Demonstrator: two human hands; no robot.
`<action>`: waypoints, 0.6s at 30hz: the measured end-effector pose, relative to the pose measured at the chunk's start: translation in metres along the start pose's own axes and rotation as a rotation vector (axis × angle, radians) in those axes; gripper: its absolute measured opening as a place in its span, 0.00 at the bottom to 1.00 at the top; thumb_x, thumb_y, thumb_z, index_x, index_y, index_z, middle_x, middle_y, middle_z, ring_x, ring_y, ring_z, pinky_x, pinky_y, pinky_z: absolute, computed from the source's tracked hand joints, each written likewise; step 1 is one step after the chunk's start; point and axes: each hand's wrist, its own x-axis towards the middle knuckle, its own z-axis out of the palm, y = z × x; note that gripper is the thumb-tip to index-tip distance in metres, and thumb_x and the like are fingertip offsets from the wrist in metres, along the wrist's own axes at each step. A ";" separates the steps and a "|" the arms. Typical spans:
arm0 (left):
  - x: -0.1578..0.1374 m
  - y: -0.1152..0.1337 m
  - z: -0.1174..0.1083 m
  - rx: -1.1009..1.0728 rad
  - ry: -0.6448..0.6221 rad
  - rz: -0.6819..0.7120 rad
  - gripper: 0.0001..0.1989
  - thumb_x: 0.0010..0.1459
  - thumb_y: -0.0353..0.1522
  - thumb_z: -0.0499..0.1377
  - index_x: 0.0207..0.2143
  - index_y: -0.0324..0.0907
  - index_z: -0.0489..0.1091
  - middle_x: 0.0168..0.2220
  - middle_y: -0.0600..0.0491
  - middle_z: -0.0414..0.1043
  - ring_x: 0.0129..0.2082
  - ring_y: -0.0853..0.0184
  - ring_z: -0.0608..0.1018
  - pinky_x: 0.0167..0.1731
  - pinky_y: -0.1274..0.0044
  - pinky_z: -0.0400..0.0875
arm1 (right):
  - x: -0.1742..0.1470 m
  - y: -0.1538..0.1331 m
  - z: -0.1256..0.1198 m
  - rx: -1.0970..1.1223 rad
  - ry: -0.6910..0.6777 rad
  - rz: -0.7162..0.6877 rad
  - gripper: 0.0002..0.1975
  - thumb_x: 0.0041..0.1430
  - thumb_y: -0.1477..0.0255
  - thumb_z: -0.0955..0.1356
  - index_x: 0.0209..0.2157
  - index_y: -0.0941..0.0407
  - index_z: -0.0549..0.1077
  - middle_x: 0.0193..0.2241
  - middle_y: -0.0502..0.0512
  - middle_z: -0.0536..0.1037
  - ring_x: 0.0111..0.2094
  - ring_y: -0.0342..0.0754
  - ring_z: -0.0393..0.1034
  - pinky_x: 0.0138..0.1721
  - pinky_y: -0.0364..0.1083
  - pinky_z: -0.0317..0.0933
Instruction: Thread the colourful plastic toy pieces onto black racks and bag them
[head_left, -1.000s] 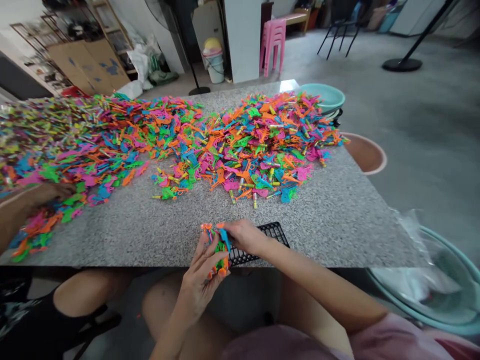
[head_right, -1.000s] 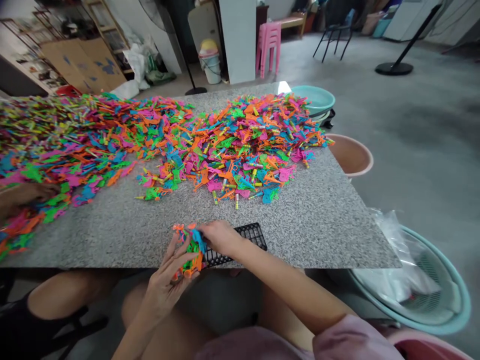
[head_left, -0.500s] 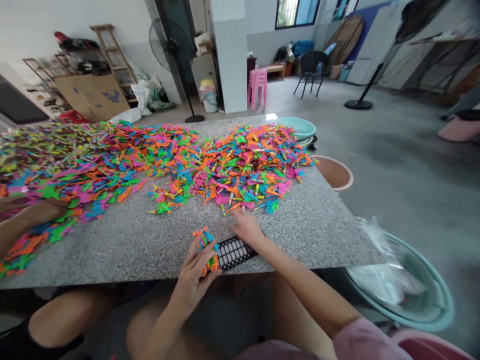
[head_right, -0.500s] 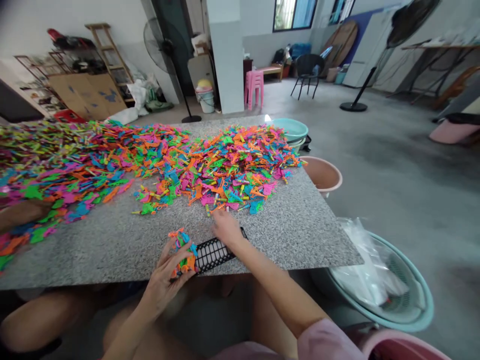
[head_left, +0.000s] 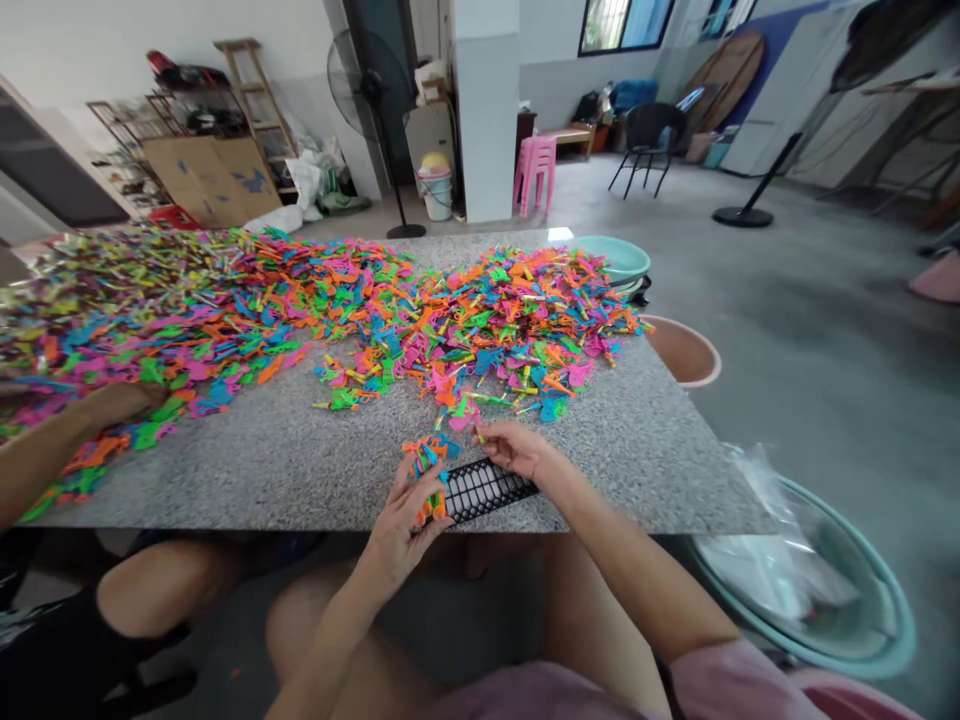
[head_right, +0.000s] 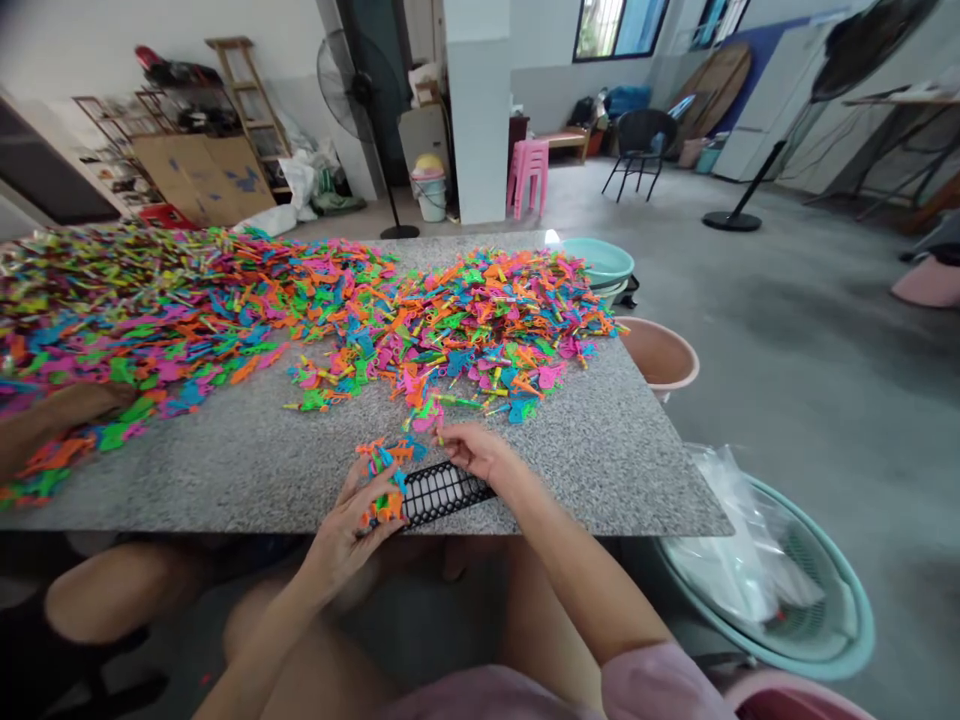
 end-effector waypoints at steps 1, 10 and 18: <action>0.000 0.000 -0.001 -0.001 -0.004 -0.009 0.13 0.65 0.36 0.57 0.50 0.44 0.68 0.58 0.45 0.70 0.69 0.56 0.52 0.60 0.60 0.64 | 0.000 0.002 0.003 0.041 -0.033 0.003 0.03 0.49 0.77 0.70 0.27 0.60 0.72 0.20 0.48 0.74 0.16 0.34 0.57 0.14 0.33 0.49; 0.001 0.006 -0.006 0.003 -0.035 0.004 0.13 0.65 0.36 0.58 0.51 0.43 0.67 0.59 0.45 0.69 0.70 0.57 0.51 0.61 0.60 0.63 | -0.024 0.045 0.006 -0.564 0.008 -0.219 0.05 0.51 0.76 0.71 0.26 0.57 0.70 0.18 0.46 0.73 0.21 0.43 0.71 0.26 0.40 0.64; 0.002 0.009 -0.008 -0.009 -0.041 -0.013 0.13 0.65 0.36 0.57 0.50 0.44 0.67 0.59 0.44 0.69 0.66 0.57 0.61 0.61 0.61 0.62 | -0.042 0.077 0.031 -1.151 0.099 -0.357 0.06 0.54 0.69 0.73 0.31 0.58 0.76 0.25 0.53 0.78 0.28 0.46 0.72 0.30 0.41 0.58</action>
